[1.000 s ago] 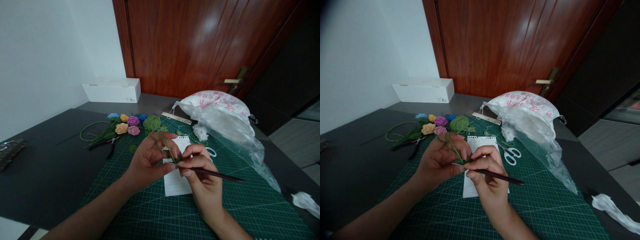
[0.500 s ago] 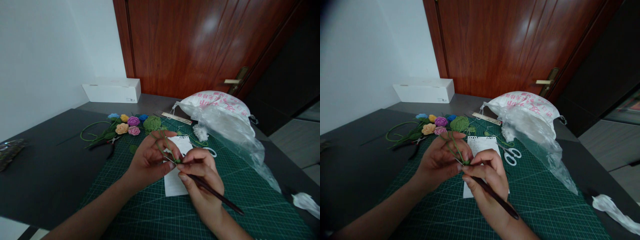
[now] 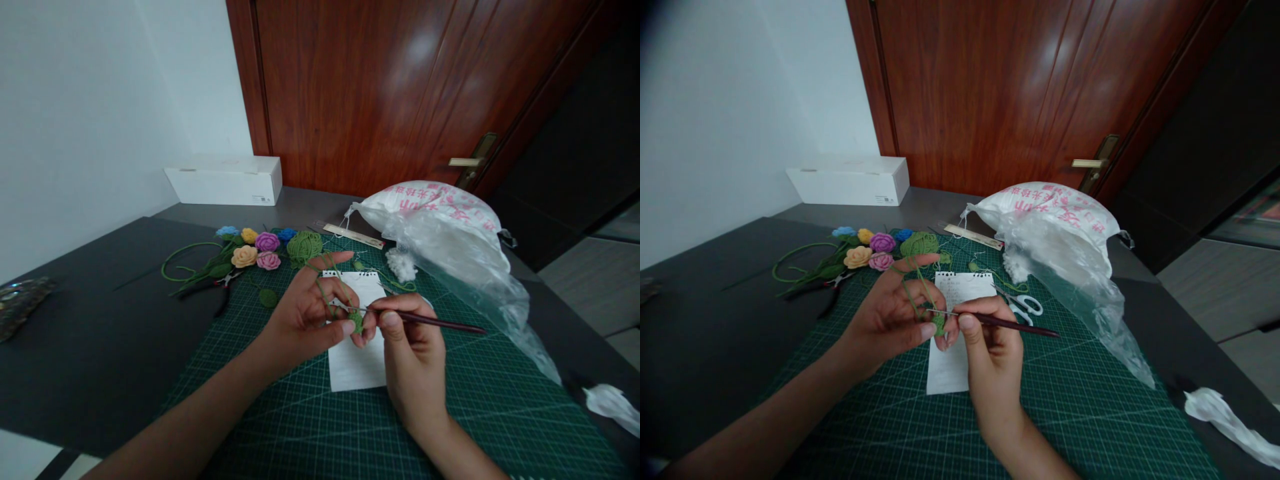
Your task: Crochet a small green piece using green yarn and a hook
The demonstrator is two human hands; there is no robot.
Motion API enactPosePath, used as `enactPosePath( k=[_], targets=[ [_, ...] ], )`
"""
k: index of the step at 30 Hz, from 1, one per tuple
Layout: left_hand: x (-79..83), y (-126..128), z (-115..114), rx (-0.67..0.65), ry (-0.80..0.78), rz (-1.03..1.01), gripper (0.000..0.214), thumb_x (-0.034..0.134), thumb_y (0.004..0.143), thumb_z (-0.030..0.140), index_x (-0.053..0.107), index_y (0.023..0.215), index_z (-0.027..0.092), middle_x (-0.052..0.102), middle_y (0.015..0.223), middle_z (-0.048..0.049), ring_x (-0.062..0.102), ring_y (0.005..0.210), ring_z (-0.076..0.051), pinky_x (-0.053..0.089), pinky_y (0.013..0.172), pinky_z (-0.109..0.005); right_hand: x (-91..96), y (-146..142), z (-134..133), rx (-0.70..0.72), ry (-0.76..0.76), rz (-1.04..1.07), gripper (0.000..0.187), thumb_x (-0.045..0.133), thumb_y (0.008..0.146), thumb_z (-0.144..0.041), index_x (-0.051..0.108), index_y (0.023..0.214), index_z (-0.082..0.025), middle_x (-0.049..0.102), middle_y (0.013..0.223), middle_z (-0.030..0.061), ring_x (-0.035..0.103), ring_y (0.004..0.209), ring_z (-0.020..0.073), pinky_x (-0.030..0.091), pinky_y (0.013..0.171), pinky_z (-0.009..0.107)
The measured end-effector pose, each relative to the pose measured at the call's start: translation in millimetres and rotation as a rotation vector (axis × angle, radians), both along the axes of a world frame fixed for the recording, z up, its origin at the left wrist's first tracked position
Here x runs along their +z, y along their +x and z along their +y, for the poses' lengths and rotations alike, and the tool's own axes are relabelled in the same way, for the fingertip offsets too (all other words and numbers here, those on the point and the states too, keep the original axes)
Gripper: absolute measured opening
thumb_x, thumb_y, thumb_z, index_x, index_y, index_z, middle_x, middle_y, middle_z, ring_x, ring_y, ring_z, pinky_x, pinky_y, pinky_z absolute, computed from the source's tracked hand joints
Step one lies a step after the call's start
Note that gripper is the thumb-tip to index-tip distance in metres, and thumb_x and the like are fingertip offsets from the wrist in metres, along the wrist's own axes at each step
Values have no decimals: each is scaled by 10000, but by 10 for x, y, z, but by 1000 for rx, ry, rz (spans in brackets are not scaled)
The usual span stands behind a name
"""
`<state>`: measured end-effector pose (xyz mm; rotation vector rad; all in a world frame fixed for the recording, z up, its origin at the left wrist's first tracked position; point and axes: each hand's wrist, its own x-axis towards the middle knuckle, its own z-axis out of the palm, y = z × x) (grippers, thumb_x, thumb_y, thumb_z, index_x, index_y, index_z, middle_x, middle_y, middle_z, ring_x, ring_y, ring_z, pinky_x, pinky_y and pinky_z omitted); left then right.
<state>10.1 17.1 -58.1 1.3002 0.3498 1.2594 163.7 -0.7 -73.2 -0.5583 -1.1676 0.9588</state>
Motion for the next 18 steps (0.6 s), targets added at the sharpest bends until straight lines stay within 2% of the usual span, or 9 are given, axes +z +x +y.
enactPosePath(
  k=[7,15,18],
  targets=[
    [4,12,6,-47,-46,-34,869,738,832,34,314,1522,348,666,964,2,732,747,-197,615,678,-386,-43,-9,39,101,-99,59,119,638,1000,-323,630,927,-228,664,687,-27,640,579,137,530,547,271],
    [11,8,29,-55,-57,-53,905,754,821,34,281,1543,304,689,917,-5,721,719,-187,613,657,-350,-29,-10,63,164,-152,86,187,606,1015,-356,575,885,-227,646,654,-37,620,563,139,535,583,295],
    [14,-2,37,-65,-81,-50,883,762,810,34,317,1530,285,691,923,-13,720,729,-191,618,673,-364,-27,-8,66,159,-167,73,199,622,1004,-375,576,881,-225,641,651,-37,613,559,140,534,575,295]
  ],
)
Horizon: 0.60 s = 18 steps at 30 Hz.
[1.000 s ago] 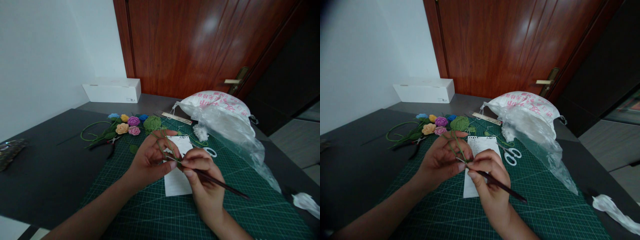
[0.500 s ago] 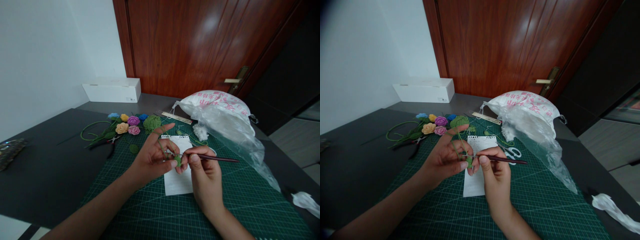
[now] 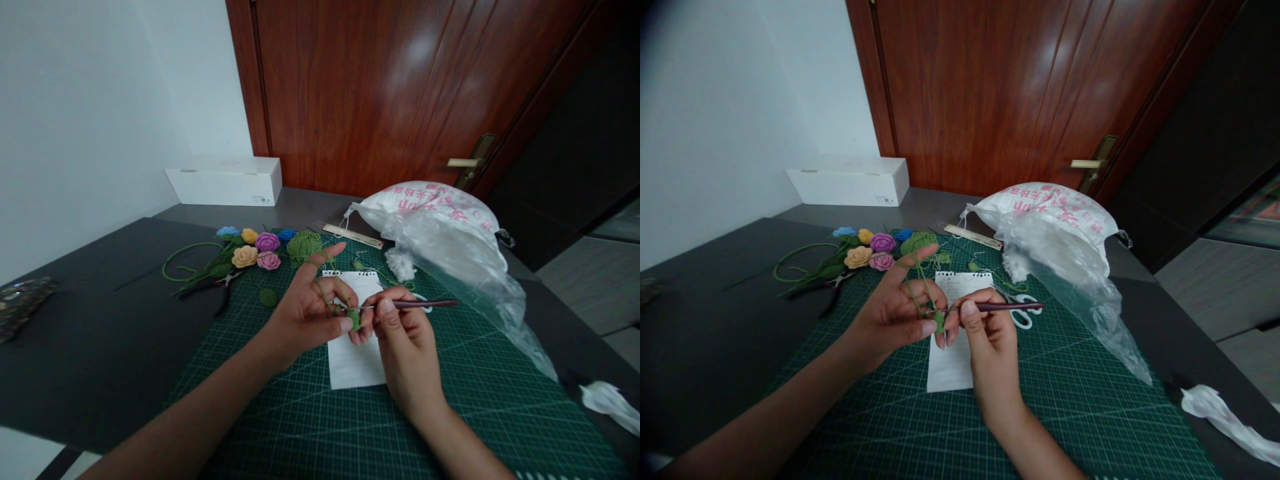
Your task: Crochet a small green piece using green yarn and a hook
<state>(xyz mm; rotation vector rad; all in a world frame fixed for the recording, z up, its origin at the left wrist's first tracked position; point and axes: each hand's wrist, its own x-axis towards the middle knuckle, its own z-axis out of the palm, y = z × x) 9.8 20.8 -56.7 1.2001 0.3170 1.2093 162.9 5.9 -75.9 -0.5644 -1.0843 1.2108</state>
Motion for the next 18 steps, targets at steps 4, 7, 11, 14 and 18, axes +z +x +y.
enactPosePath(
  k=[4,7,11,14,18],
  targets=[
    [4,-10,11,-25,-20,2,795,762,801,18,403,1477,233,678,919,-15,728,781,-200,618,717,-371,13,19,-2,-17,43,-72,158,678,970,-343,623,891,-217,651,659,-34,618,566,137,535,575,286],
    [4,-8,27,-13,-5,5,793,769,787,6,422,1463,233,665,929,-9,723,785,-189,616,732,-360,40,57,20,-34,76,-132,96,689,962,-305,659,921,-223,668,681,-30,638,587,137,536,590,278],
    [2,-13,65,92,72,89,759,780,786,26,460,1442,233,650,913,1,682,760,-151,600,720,-311,73,126,132,-75,163,-293,77,738,915,-305,725,898,-232,696,793,5,673,742,169,550,701,311],
    [-5,-20,97,154,99,157,748,779,782,34,473,1435,231,645,903,4,649,779,-141,579,721,-284,69,161,243,-123,252,-408,112,758,890,-341,747,840,-241,703,855,29,665,887,217,534,822,372],
    [-37,-25,146,210,92,178,723,783,762,31,500,1400,219,650,884,9,624,789,-129,532,710,-248,28,173,341,-88,226,-453,170,758,881,-413,749,855,-246,710,845,27,666,873,225,517,834,385]
  ],
)
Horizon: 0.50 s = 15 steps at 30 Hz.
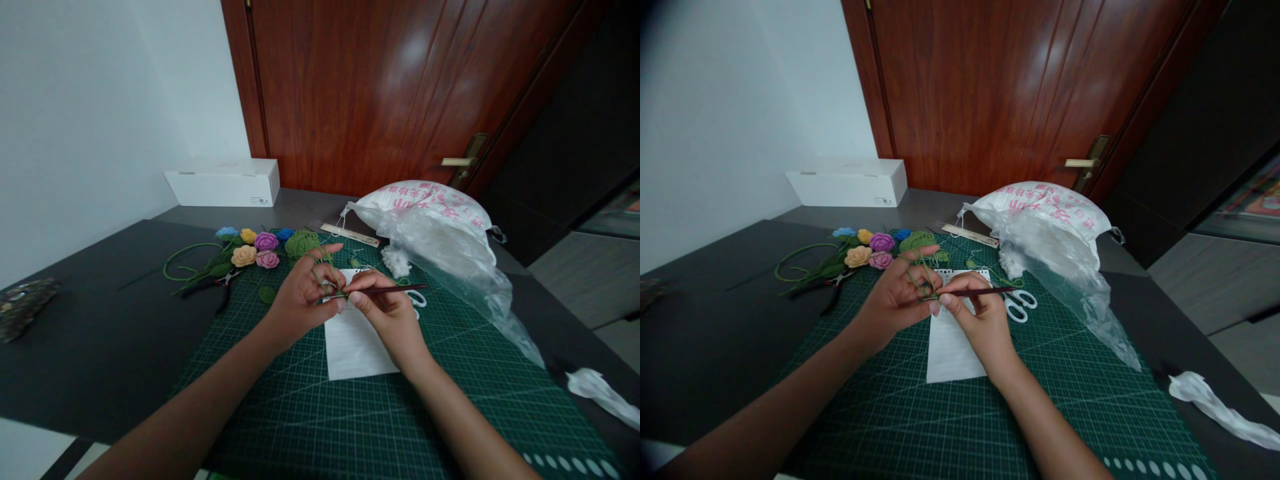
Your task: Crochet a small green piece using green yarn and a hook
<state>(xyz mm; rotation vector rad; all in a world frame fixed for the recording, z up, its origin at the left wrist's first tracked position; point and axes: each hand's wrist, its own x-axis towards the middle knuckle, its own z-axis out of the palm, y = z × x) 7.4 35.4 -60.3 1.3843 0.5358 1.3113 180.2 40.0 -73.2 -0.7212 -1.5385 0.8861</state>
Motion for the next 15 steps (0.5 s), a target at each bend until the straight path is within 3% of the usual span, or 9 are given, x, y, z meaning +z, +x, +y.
enactPosePath(
  k=[6,15],
  targets=[
    [-27,-3,43,18,-53,-19,753,779,744,45,463,1410,198,670,890,1,627,752,-142,531,660,-272,-27,-3,47,19,-64,18,295,671,931,-505,748,862,-228,710,805,23,651,777,196,523,751,337],
    [-32,8,38,-11,-63,-27,703,802,763,77,474,1375,187,666,865,12,649,691,-133,554,656,-293,-44,7,100,36,-87,45,280,774,843,-500,718,872,-227,706,802,11,655,758,183,529,722,322]
  ],
)
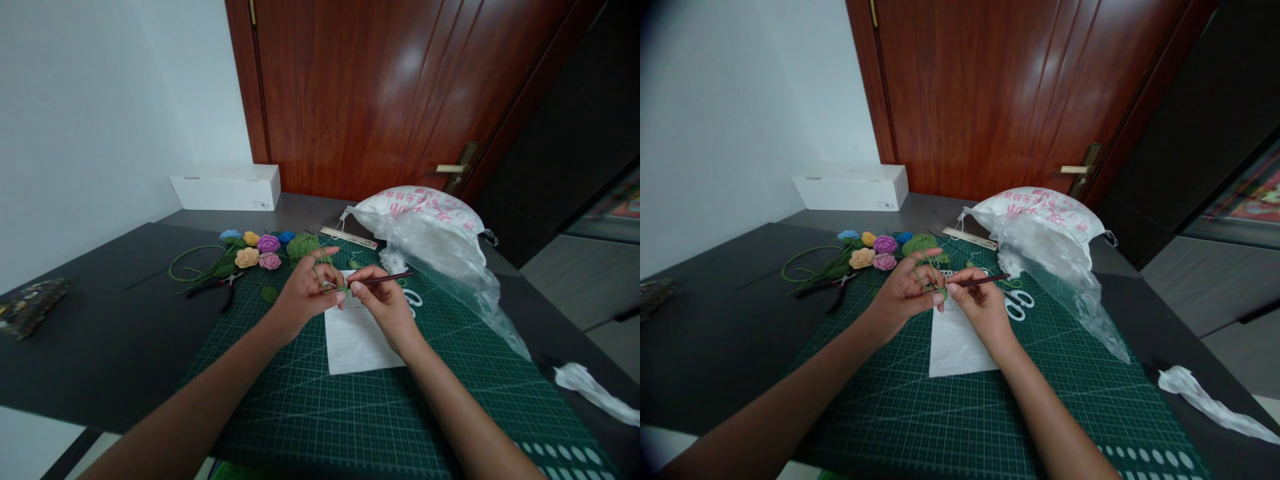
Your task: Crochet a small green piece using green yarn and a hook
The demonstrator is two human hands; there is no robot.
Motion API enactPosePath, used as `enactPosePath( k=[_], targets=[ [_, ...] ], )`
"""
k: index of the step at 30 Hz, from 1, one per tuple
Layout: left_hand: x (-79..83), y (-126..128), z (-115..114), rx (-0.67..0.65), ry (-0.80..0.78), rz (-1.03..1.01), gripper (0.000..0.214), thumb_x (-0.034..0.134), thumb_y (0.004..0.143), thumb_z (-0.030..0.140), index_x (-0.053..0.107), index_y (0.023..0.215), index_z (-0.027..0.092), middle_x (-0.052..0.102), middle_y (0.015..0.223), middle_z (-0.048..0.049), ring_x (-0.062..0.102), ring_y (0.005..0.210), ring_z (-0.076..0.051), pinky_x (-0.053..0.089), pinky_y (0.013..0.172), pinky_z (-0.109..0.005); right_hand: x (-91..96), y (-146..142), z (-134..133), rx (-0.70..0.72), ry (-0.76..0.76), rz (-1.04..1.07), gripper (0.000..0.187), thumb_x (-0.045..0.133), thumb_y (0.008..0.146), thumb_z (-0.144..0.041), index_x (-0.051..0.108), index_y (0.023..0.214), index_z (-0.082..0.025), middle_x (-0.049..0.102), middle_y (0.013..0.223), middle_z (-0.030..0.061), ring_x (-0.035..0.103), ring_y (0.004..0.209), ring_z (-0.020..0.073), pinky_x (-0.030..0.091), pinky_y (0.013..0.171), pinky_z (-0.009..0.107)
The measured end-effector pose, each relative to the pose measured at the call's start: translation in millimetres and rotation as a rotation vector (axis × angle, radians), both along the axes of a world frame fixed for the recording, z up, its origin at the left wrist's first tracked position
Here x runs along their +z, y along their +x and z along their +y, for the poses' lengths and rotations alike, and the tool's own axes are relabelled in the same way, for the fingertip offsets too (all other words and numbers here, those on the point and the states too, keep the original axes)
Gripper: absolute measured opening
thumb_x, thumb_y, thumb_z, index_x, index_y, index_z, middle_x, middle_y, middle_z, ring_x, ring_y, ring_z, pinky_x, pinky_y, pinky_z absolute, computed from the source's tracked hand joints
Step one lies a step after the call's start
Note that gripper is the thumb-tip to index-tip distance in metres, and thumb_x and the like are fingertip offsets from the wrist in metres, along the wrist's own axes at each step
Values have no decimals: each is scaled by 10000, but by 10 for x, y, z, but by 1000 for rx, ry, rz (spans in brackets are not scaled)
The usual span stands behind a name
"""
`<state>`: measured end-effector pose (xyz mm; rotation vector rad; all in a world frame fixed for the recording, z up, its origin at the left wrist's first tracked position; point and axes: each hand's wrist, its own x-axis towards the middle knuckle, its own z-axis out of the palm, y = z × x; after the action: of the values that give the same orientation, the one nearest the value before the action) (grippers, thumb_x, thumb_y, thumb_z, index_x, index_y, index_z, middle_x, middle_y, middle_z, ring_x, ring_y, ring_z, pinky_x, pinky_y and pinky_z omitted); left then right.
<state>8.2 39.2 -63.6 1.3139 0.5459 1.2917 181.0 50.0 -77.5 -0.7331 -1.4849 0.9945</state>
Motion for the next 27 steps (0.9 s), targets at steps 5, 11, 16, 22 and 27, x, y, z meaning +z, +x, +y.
enactPosePath(
  k=[5,11,16,22,27],
  targets=[
    [10,-1,9,3,-7,20,770,848,712,60,459,1365,184,640,863,19,630,754,-136,563,668,-273,-20,-11,1,-3,-5,15,269,809,819,-470,717,870,-223,707,812,9,659,764,178,527,714,311],
    [40,-3,-20,28,2,71,771,819,734,70,430,1391,173,640,854,18,616,703,-122,562,643,-268,-19,-13,-17,-2,-11,25,236,806,828,-437,722,847,-218,706,801,6,666,755,175,525,717,308],
    [41,-5,-43,30,12,89,742,777,756,51,429,1401,160,652,849,18,643,668,-121,551,642,-269,-19,-25,-34,-11,-11,38,233,802,833,-438,723,837,-220,709,785,6,660,737,171,513,700,301],
    [-5,-4,-17,-26,34,13,707,793,772,87,461,1387,192,656,868,17,666,684,-142,590,656,-315,6,-18,-63,-3,-24,50,264,800,830,-476,713,824,-227,703,757,5,658,711,175,522,686,304],
    [12,-11,-38,-44,13,-23,635,774,818,90,488,1378,180,664,878,12,680,685,-142,593,680,-322,44,-21,-97,24,-35,68,245,786,847,-465,702,824,-236,695,739,-7,656,665,166,537,655,298]
  ],
)
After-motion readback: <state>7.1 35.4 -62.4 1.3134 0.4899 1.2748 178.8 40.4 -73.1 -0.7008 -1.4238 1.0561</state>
